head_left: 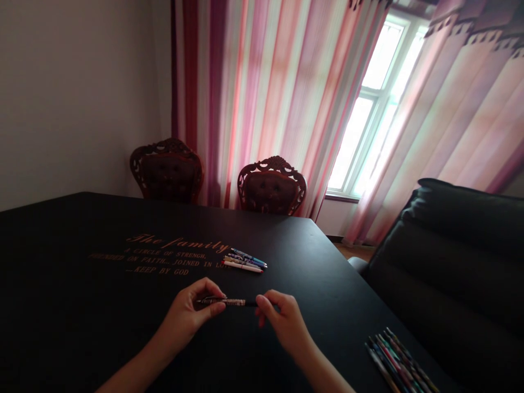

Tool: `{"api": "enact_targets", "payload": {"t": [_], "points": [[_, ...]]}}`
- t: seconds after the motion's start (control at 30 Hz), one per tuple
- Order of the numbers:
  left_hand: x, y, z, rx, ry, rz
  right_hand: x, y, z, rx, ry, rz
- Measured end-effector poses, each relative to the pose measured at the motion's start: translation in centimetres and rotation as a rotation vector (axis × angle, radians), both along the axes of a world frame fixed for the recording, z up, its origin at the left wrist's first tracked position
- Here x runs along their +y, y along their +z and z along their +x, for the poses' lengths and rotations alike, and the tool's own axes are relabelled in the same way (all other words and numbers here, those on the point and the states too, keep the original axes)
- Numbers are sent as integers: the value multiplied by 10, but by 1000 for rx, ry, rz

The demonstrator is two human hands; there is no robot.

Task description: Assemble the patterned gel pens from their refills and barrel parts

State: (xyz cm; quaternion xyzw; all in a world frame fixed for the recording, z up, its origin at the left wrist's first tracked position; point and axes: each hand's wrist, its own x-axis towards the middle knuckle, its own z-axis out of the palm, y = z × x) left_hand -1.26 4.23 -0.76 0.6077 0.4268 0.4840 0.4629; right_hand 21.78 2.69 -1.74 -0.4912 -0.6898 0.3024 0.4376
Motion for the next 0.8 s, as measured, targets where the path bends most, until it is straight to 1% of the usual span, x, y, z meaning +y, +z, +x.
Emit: {"api": "enact_targets", "payload": {"t": [0.1, 0.17, 0.3, 0.33, 0.4, 0.47, 0.6, 0.8], "points": [[0, -3, -1, -37, -5, -30, 1, -3, 0, 63, -4, 7], [2, -4, -1, -139, -14, -94, 2, -4, 1, 110, -23, 13], [4, -5, 0, -586, -103, -383, 3, -5, 2, 218, -50, -2], [4, -5, 1, -678, -117, -451, 4, -5, 2, 241, -53, -9], [4, -4, 3, -784, -102, -539, 4, -6, 1, 267, -55, -19], [2, -5, 4, -824, -66, -569, 3, -6, 1, 270, -57, -26], [1, -6, 6, -838, -23, -572, 1, -5, -1, 255, -64, -30], [3, -6, 4, -860, -30, -582, 0, -4, -2, 188, -87, -8]]}}
